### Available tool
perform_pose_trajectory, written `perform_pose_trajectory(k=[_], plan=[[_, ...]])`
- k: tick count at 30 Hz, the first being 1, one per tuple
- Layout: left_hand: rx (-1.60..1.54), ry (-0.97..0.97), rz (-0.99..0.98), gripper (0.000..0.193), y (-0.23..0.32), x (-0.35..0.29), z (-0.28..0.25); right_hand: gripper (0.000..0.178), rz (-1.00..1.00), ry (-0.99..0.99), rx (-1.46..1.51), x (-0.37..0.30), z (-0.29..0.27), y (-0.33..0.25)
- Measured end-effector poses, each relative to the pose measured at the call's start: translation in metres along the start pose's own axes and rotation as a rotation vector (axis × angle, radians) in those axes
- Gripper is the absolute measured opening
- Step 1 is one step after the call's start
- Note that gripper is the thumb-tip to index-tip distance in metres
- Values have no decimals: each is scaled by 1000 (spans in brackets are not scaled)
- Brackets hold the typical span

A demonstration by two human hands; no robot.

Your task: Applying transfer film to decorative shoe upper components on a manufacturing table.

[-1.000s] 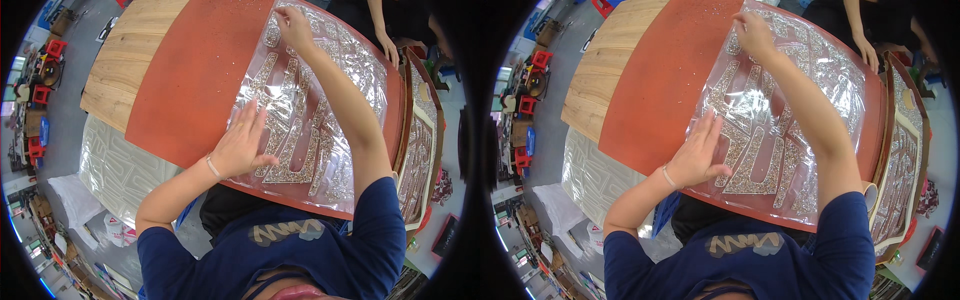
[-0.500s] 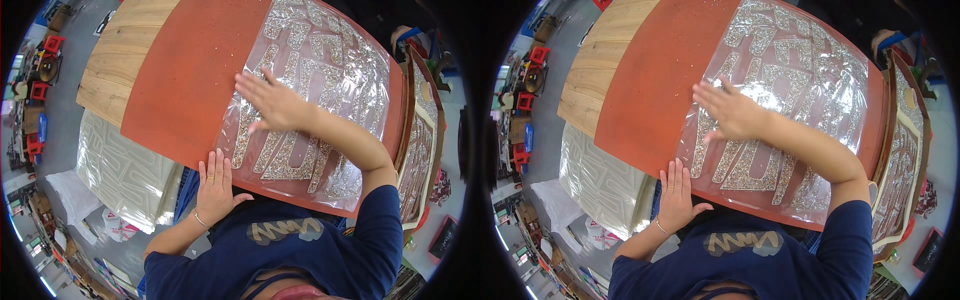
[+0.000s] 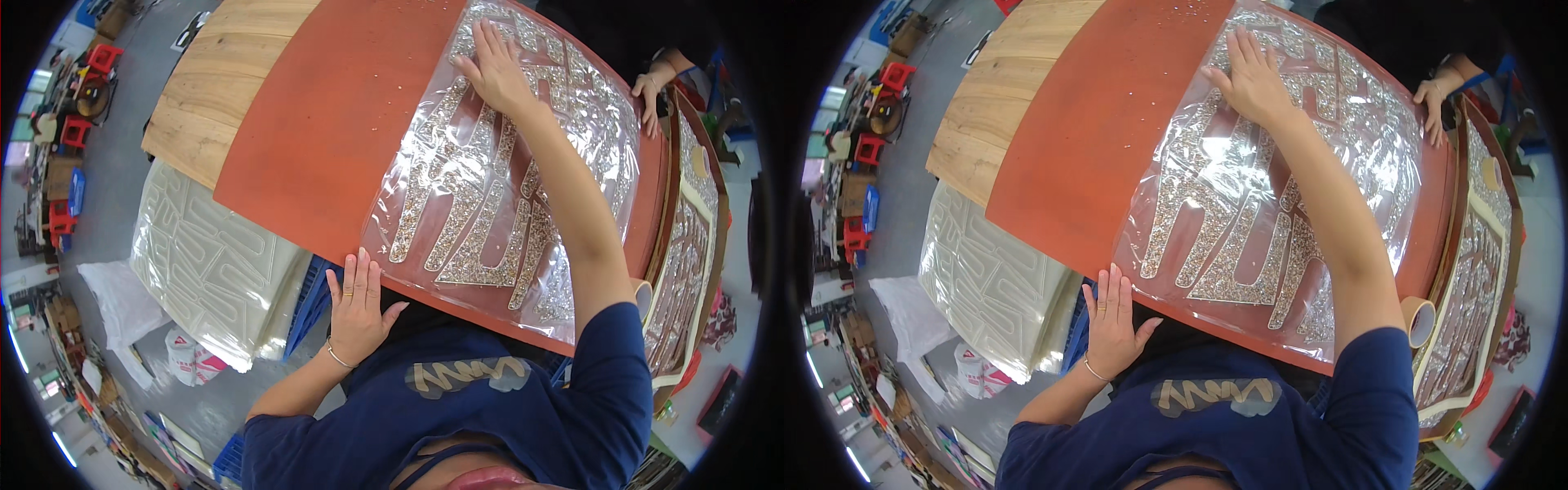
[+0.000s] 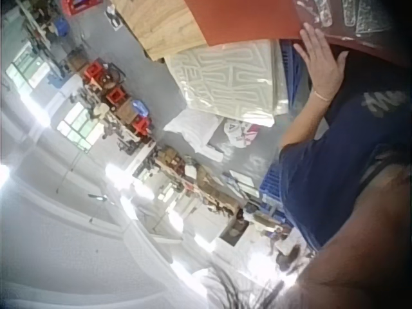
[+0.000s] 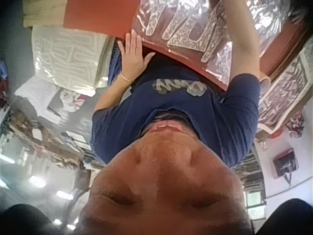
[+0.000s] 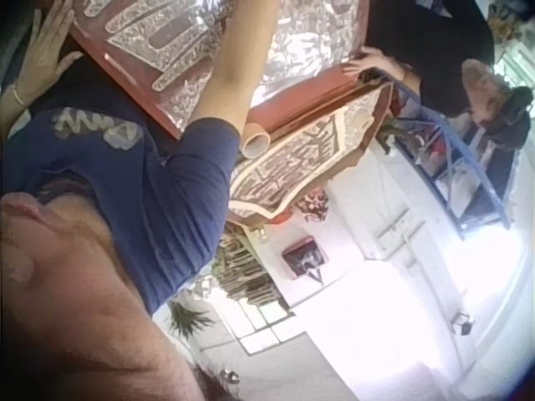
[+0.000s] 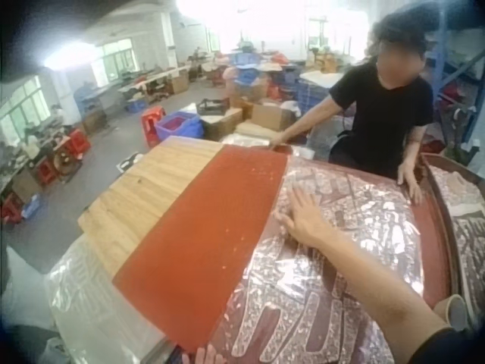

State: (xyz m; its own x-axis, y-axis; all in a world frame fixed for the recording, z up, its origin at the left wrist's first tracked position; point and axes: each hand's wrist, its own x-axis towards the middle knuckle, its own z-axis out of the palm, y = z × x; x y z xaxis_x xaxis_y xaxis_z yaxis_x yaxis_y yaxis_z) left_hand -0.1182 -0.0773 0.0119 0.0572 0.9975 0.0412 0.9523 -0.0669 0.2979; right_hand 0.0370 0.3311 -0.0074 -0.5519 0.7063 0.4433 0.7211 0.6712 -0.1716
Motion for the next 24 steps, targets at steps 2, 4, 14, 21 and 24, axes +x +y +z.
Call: perform_pose_trajectory(k=[2,4,14,21,24], plan=[[-1,24,-6,82,2,0,2,78,-23,-152,-142,-16,-1,6],[-4,54,11,81,1,0,6,80,96,-174,-72,-12,-4,15],[-12,166,10,81,2,1,25,88,-45,-286,-136,-65,-28,-85],[-198,290,-24,68,-1,-10,25,82,-157,-316,216,-93,-42,-155],[-548,437,105,36,-20,-9,24,82,-192,-184,162,-112,-90,-189]])
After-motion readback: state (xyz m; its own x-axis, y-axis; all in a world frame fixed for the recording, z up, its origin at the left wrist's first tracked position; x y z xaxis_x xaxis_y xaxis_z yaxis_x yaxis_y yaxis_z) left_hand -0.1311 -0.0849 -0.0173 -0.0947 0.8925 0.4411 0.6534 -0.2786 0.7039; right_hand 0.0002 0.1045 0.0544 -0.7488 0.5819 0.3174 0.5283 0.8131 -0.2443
